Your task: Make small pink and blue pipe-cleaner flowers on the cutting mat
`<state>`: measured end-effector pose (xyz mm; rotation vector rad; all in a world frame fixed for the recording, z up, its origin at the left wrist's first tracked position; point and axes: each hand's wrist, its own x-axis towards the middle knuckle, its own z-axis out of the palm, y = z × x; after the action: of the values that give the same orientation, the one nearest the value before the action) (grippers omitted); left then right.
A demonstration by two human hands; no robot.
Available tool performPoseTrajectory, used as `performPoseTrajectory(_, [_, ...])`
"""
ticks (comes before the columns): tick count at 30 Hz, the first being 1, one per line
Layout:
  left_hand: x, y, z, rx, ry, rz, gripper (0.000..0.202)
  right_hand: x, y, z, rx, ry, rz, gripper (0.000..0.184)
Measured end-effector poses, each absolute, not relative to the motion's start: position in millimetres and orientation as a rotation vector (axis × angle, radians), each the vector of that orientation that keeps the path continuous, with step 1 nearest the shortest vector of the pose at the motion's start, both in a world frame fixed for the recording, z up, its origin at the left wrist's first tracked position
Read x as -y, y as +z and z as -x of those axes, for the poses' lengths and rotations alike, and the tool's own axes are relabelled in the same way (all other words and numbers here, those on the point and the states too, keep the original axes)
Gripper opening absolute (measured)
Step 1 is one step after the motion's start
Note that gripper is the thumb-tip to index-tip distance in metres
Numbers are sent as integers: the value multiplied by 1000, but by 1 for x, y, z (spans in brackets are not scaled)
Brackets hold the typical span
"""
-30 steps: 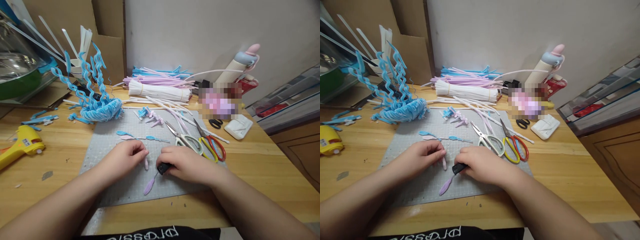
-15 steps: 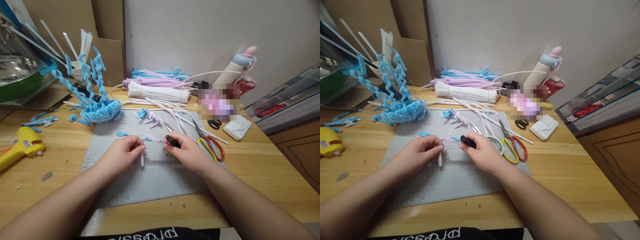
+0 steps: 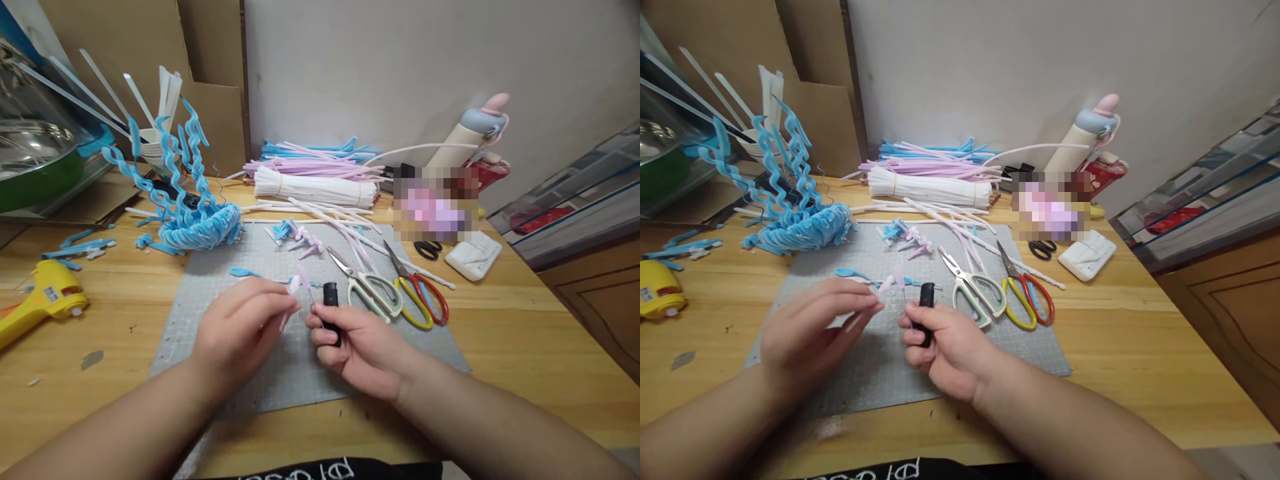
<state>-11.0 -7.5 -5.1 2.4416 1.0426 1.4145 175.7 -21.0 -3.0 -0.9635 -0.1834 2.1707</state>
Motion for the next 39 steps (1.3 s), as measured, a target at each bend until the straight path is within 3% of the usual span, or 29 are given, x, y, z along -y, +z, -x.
performPoseTrajectory(9, [10, -12, 1, -836, 1315, -2571, 22, 25, -5, -173, 203, 2163, 796, 20])
performPoseTrajectory(18, [20, -2, 6, -1031, 1666, -2652, 20, 29, -5, -169, 212, 2242, 774, 20])
performPoseTrajectory(25, [23, -17, 6, -958, 1340, -2845, 30, 26, -7, -171, 230, 2126, 754, 22])
performPoseTrajectory(30, [23, -13, 2, -889, 1307, -2840, 37, 21, -9, -173, 295, 2091, 780, 22])
performPoseTrajectory(33, [27, -7, -5, -1099, 1226, -2682, 38, 14, -7, -177, 388, 1984, 817, 25])
performPoseTrajectory(36, [40, -8, -16, -1372, 905, -2660, 44, 2, -7, -185, 484, 1681, 846, 28])
performPoseTrajectory(39, [58, -19, -27, -1077, 477, -2937, 64, -9, -9, -192, 531, 1487, 867, 30])
